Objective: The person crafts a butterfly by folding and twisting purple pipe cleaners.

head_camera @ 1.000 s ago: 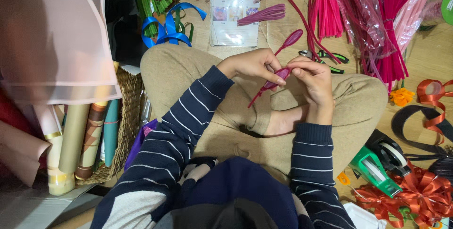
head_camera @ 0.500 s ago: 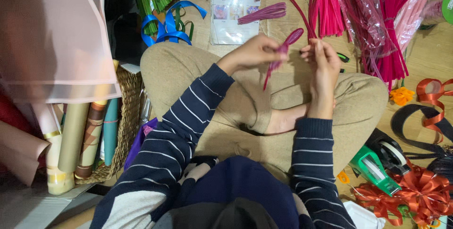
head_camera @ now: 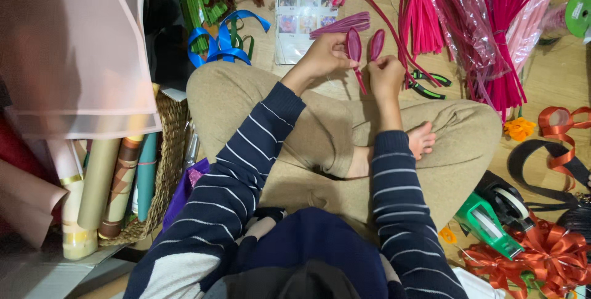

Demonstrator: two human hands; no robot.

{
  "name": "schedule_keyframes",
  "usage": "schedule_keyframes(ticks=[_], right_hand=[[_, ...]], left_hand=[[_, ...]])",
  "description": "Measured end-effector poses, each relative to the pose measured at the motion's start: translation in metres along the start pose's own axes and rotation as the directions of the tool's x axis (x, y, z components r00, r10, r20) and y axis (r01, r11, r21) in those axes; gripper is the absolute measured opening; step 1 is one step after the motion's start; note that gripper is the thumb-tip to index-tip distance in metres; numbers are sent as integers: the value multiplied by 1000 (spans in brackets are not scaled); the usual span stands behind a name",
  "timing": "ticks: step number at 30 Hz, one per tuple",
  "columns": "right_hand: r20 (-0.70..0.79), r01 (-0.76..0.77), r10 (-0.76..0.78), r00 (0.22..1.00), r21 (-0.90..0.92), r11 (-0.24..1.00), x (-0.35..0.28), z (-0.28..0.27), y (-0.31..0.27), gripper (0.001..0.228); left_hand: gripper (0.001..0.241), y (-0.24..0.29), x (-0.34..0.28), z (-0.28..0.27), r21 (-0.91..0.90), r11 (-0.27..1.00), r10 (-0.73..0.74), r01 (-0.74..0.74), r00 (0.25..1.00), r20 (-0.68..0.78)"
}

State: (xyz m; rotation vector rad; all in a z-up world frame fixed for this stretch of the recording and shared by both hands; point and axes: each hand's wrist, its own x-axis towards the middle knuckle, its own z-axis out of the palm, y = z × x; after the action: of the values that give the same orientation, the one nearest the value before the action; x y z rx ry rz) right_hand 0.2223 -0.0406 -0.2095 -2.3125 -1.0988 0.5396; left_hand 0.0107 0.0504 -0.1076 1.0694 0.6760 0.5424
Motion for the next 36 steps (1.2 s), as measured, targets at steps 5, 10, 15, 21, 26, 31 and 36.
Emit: schedule_keyframes(ticks=[5,10,15,21,26,31,36], right_hand=[[-123,195,-153,981,525,829,-50,-65,-56,9],[32,2,-39,999,750,661,-88,-76,-81,10],[-82,93,-48,995,737,669,-102,-72,-105,11],[-129,84,38,991,817,571,-96,-63,-98,13],[-51,-20,164,985,915,402,-94,-54,-99,13],[1,-74,238,971,952,298,-91,-43,-89,13],[-9,-46,134,991,915,401,-103,-70,-119,11]], left_hand=[[51,-4,3,4,33,999,24,-23,1000,-4],[42,-13,4,20,-42,999,27,-29,999,-41],[38,4,-7,27,-166,985,36,-51,995,-88],[33,-7,1,30,-189,977,72,-98,988,-139],[30,-4,-1,32,-179,973,106,-142,974,-199],[29,-3,3,31,-116,982,125,-151,970,-207],[37,51,-11,26,-7,994,107,-111,970,-218]])
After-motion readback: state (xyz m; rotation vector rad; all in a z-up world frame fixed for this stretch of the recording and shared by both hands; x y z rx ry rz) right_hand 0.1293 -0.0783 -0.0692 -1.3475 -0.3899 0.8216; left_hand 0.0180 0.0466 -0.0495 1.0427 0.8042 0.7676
